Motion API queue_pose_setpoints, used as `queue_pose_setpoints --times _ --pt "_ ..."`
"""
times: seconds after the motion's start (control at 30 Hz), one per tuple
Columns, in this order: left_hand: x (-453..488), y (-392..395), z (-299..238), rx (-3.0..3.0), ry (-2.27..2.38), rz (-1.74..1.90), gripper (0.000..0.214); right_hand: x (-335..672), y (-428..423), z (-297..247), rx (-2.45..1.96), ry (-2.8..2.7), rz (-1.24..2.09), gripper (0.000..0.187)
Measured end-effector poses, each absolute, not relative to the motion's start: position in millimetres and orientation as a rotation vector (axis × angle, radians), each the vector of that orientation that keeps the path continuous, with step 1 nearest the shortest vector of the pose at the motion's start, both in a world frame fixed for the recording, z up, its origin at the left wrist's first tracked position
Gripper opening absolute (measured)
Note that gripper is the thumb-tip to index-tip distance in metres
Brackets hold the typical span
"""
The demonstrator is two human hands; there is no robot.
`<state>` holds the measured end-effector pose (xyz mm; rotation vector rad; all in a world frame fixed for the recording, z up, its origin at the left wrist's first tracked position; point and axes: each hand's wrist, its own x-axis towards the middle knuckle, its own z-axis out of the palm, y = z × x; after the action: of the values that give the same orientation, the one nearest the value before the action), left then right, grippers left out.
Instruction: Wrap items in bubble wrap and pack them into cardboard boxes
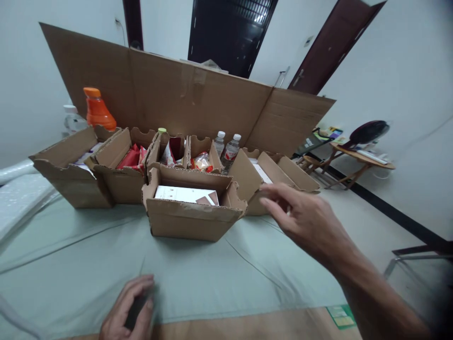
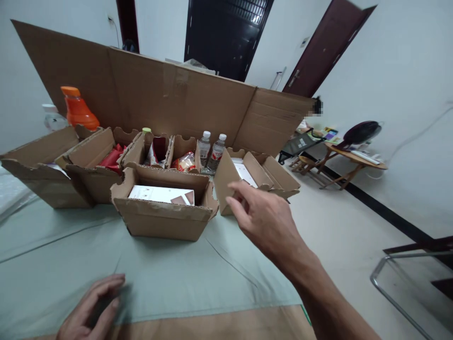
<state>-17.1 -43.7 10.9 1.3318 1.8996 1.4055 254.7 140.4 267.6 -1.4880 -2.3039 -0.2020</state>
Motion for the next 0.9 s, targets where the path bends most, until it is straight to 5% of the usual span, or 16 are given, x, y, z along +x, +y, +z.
queue_pose_setpoints --times 0.13,0.3,0.47,0.7,0.9 --pt "-19.2 -14.2 41.6 1.194 1.945 1.449 0.063 291.5 120.2 201.8 -1.439 -2.242 0.295 0.022" --pt "-25.8 59.2 85.6 1.071 1.838 1.688 0.092 250.9 141.8 136.1 -1.318 -2.112 0.616 0.050" --pt "-18.2 85.1 98.0 1.092 1.639 1.663 0.067 228.4 140.3 124.9 -1.304 -2.003 0.630 0.047" --pt "-16.5 -37.2 59.9 0.888 1.839 1.603 0.054 253.5 40.4 111.1 -1.069 -2.055 0.501 0.065" --pt "-20.3 -28.6 96.2 0.933 1.783 1.824 0.068 227.8 62.6 143.0 -0.981 -1.997 0.668 0.055"
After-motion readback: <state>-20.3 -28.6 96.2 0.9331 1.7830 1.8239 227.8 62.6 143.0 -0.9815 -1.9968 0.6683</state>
